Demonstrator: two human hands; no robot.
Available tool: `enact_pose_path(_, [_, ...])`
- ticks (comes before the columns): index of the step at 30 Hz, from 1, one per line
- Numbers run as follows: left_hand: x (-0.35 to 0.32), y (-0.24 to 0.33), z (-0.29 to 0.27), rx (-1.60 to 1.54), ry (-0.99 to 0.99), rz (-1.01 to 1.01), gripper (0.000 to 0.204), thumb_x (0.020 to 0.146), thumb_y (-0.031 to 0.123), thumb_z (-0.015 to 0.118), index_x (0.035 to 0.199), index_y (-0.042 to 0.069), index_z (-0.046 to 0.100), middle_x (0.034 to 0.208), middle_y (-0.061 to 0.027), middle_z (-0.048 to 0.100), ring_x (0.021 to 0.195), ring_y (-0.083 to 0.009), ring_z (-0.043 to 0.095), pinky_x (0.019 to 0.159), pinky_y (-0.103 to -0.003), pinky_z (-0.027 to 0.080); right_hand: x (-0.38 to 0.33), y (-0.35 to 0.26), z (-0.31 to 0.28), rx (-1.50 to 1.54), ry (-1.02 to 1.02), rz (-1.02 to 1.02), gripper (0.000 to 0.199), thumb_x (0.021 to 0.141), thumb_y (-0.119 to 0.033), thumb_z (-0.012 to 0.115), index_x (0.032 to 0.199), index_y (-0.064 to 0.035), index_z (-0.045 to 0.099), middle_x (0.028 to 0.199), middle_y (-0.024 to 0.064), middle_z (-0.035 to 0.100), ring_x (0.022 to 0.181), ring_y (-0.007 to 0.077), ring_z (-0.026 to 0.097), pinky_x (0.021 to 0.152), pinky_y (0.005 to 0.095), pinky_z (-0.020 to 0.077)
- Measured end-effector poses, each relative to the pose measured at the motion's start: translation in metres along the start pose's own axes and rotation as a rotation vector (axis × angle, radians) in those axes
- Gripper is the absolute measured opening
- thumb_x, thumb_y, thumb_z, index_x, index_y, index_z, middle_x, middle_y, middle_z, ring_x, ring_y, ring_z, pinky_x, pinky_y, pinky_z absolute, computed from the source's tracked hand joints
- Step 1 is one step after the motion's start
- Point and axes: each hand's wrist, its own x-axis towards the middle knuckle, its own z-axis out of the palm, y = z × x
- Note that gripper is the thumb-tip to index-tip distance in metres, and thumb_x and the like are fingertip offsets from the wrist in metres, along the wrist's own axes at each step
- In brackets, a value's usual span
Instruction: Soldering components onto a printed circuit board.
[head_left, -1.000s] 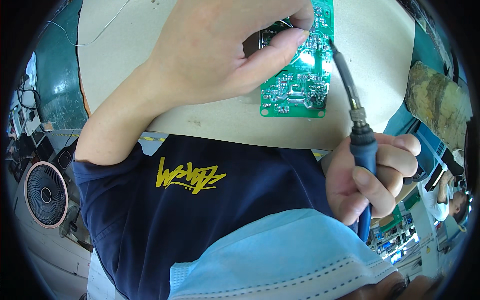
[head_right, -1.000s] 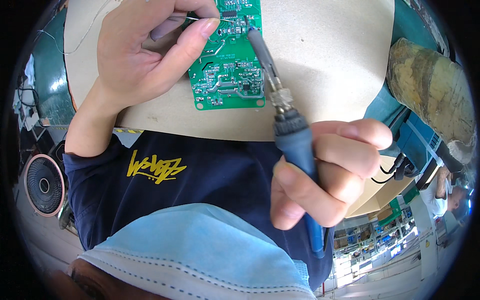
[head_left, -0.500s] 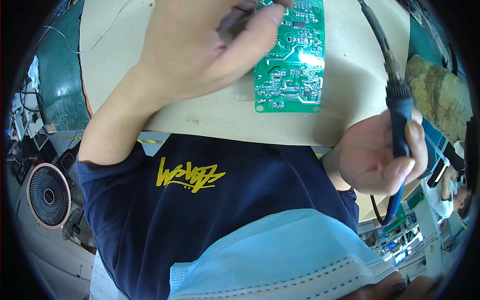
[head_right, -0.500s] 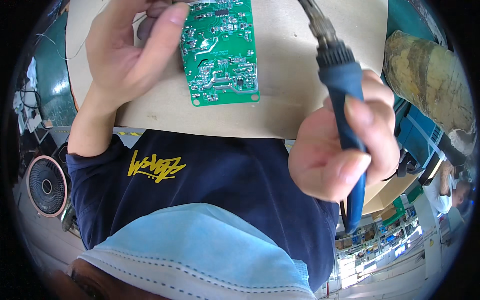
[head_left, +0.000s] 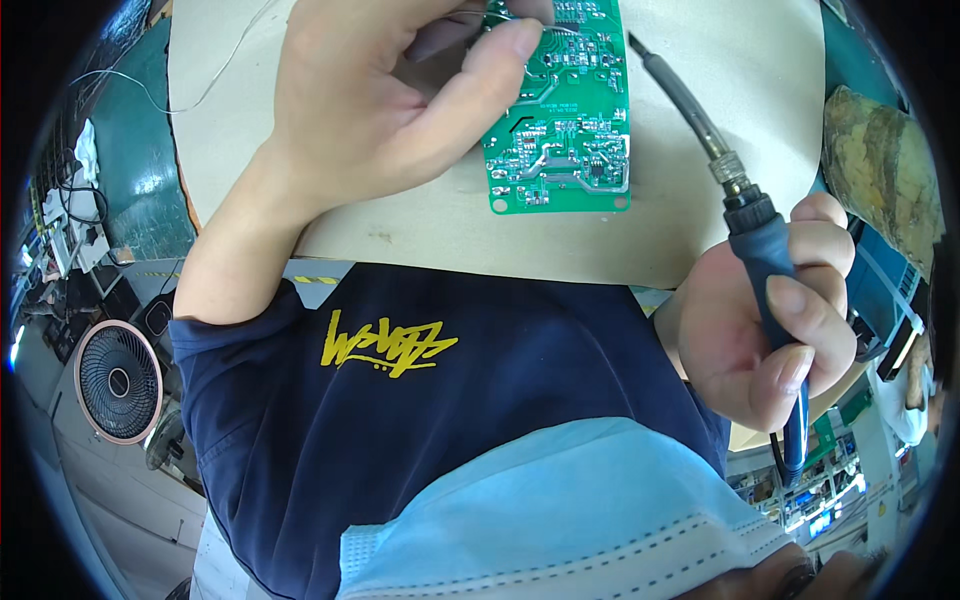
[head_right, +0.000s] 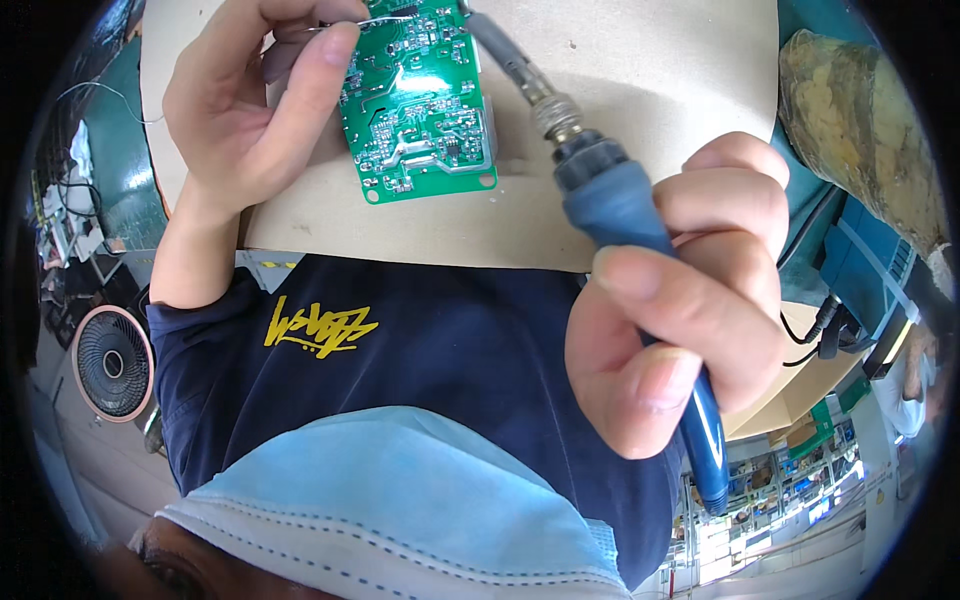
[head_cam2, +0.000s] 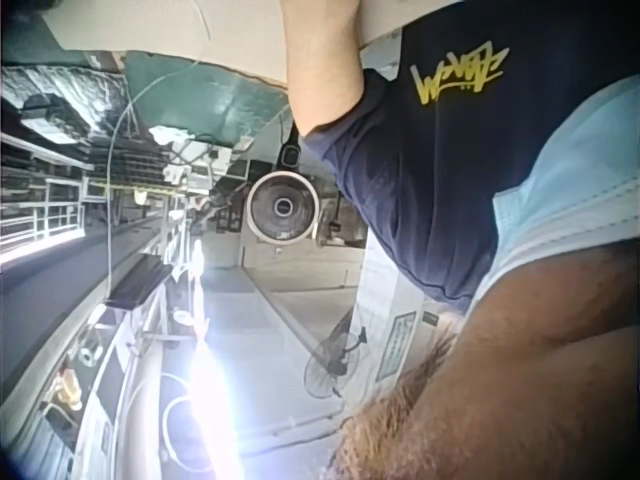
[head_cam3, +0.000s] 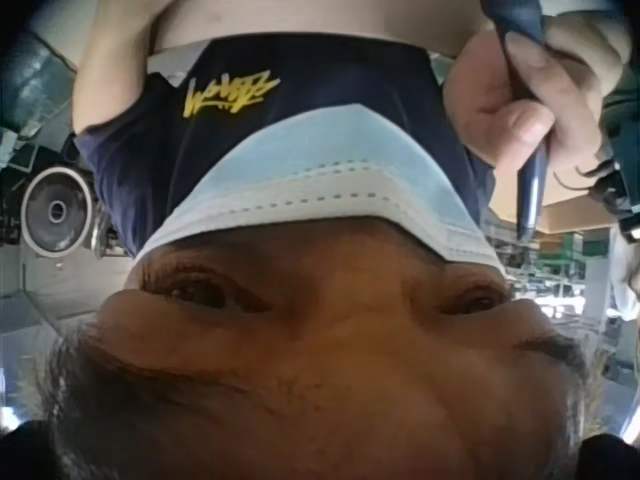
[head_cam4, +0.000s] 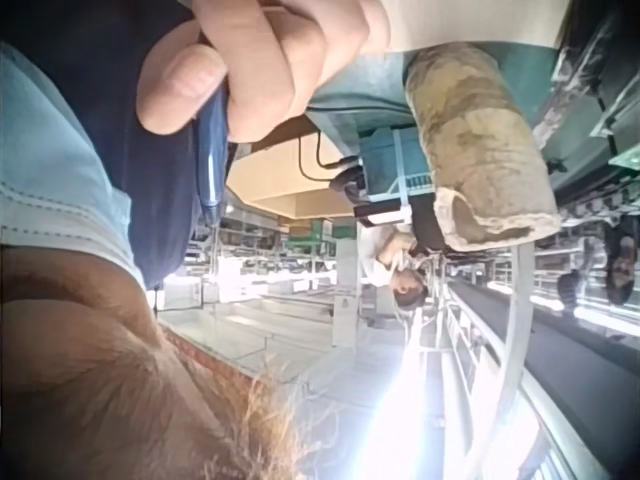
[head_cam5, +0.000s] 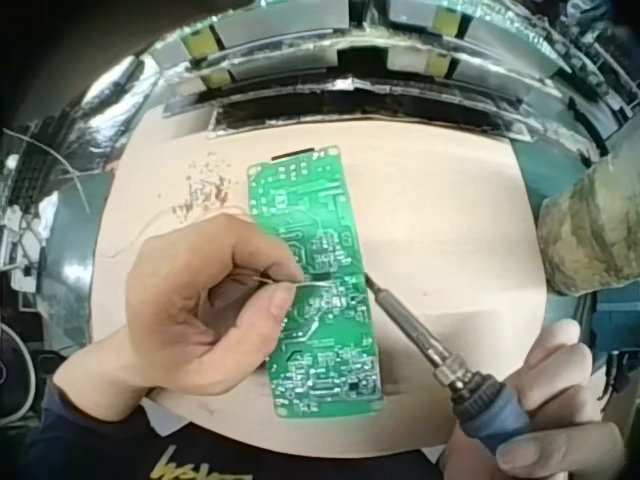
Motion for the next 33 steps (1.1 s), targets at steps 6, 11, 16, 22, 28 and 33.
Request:
enact_pose_path(6, [0.006,0.006,-0.007,0.192,-0.085,0.110,0.008,0.084,0.000,0.072,0.093,-0.002,0.071,0.071,-0.0056,0.060,0.056,-0.0127,0.052,0.051,-0.026,0.037,0.001,-0.003,0.009,0.008,-0.015,0.004,0.034,0.097,-0.032,0.048,0.100,-0.0031,0.065,0.061,0.0031,0.042,0.065,0.0191,0.039,0.071,0.0447,0.0258])
enact_pose_path(11, [0.003,-0.015,0.003,0.140,-0.003,0.190,0.010,0.082,-0.002,0.072,0.091,-0.001,0.071,0.070,-0.0069,0.062,0.056,-0.0164,0.054,0.051,-0.028,0.039,0.002,-0.002,0.011,-0.007,-0.010,0.017,0.033,0.096,-0.032,0.048,0.099,-0.0034,0.066,0.060,0.0029,0.042,0.064,0.0191,0.039,0.071,0.0455,0.0267])
enact_pose_path(16, [0.006,-0.011,0.003,0.158,-0.010,0.193,0.010,0.081,-0.002,0.072,0.091,-0.001,0.071,0.070,-0.0066,0.061,0.057,-0.0171,0.054,0.051,-0.029,0.040,0.002,-0.002,0.010,-0.010,-0.027,0.015,0.034,0.096,-0.032,0.048,0.099,-0.0034,0.065,0.061,0.0029,0.042,0.064,0.0193,0.040,0.071,0.0457,0.0268])
enact_pose_path(22, [0.004,0.001,-0.002,0.079,-0.046,-0.033,0.014,0.087,-0.005,0.065,0.101,-0.003,0.067,0.082,-0.0066,0.064,0.061,-0.0104,0.054,0.053,-0.025,0.040,0.001,-0.001,0.002,-0.006,-0.051,-0.022,0.037,0.099,-0.034,0.045,0.107,-0.0030,0.065,0.064,0.0036,0.045,0.066,0.0208,0.044,0.071,0.0462,0.0274])
enact_pose_path(28, [0.007,-0.011,-0.016,0.098,0.029,0.099,0.022,0.088,-0.009,0.045,0.100,-0.004,0.063,0.084,-0.0076,0.062,0.069,-0.0116,0.054,0.063,-0.025,0.043,0.002,0.009,0.003,0.115,0.088,-0.021,0.055,0.105,-0.044,0.038,0.125,0.0025,0.060,0.075,0.0147,0.062,0.074,0.0289,0.059,0.080,0.0494,0.0432])
enact_pose_path(33, [0.015,0.013,-0.036,0.322,-0.145,0.054,0.018,0.084,-0.007,0.047,0.087,-0.004,0.065,0.075,-0.0140,0.059,0.067,-0.0240,0.055,0.062,-0.032,0.044,0.008,-0.001,0.027,-0.264,0.002,0.351,0.075,0.105,-0.060,0.041,0.137,0.0075,0.043,0.090,0.0278,0.072,0.089,0.0368,0.073,0.093,0.0503,0.0545])
